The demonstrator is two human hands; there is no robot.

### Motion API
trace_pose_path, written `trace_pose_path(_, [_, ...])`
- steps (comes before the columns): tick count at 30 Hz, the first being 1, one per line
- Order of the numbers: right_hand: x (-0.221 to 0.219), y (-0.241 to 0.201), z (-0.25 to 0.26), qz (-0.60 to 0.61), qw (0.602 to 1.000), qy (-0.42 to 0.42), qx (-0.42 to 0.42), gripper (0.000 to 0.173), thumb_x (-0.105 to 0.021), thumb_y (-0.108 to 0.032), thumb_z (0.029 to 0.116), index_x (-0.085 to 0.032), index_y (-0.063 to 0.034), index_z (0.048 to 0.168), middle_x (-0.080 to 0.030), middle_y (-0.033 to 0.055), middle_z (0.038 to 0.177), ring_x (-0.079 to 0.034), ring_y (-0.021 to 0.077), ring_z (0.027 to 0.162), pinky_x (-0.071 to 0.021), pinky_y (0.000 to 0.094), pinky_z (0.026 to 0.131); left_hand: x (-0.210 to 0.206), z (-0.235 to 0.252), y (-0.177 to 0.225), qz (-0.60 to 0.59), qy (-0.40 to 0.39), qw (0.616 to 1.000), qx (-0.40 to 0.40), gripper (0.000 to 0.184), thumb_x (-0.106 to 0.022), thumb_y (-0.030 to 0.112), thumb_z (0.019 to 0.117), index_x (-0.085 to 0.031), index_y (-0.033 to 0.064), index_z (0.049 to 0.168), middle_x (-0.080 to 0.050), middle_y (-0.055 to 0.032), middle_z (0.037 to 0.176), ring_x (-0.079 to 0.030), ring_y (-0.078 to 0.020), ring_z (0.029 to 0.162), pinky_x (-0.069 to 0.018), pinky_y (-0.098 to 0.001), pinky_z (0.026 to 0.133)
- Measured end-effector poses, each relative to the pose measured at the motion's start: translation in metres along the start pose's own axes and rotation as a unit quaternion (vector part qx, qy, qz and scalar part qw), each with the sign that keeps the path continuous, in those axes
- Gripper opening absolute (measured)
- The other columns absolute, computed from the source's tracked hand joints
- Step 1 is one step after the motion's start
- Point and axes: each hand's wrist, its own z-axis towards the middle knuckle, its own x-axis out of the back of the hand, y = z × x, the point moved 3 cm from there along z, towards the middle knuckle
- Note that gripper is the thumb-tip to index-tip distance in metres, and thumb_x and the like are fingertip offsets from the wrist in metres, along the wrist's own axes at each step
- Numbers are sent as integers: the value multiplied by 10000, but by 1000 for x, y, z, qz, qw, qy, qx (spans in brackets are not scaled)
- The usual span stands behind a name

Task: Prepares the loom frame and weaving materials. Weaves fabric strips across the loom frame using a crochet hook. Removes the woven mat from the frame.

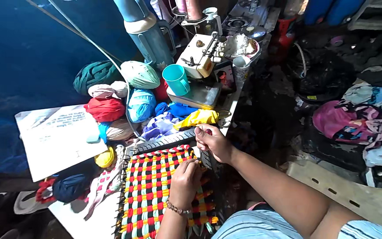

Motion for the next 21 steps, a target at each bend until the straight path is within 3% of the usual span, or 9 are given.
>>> trace_pose_path(3, [1,-2,1,-94,995,-18,4,106,-545,-140,1016,-497,-71,952,-458,-39,720,-452,25,614,-417,201,606,3,0,1,-5,-10,999,36,179,-617,118,872,-748,-3,868,-770,-115,869,-757,-212,770,-617,-313,725])
trace_pose_path(5, [1,-5,2,-154,987,-26,-20,143,-540,-127,1028,-472,-30,1109,-479,17,849,-478,69,701,-439,246,662,5,-2,1,0,-18,999,38,186,-613,116,870,-740,-16,905,-760,-109,837,-748,-198,737,-616,-311,710])
trace_pose_path(9, [-2,-3,6,-203,977,8,-63,283,-469,-185,1085,-409,-23,1309,-506,79,926,-513,133,746,-468,315,705,5,-8,2,12,8,1000,-3,167,-593,107,900,-697,4,820,-770,-138,927,-765,-212,834,-613,-283,767])
trace_pose_path(13, [-1,0,9,-192,977,48,-81,335,-445,-187,1098,-360,-26,1379,-510,96,929,-525,153,756,-482,336,722,5,-17,3,5,25,1000,-1,190,-586,146,939,-683,-8,881,-760,-172,985,-760,-219,903,-596,-263,825])
trace_pose_path(18, [6,9,6,-26,993,108,-34,190,-495,-131,1071,-409,-90,1234,-424,-9,781,-439,69,616,-433,252,609,-2,-22,2,0,27,1000,14,158,-604,107,925,-712,-2,887,-750,-181,1021,-743,-240,975,-582,-279,894])
trace_pose_path(21, [5,6,-3,68,986,152,-3,76,-507,-133,1061,-461,-138,1000,-413,-64,649,-417,31,536,-395,197,543,-6,-23,1,-4,31,999,20,203,-623,167,929,-747,9,907,-750,-167,1028,-734,-232,986,-576,-287,914])
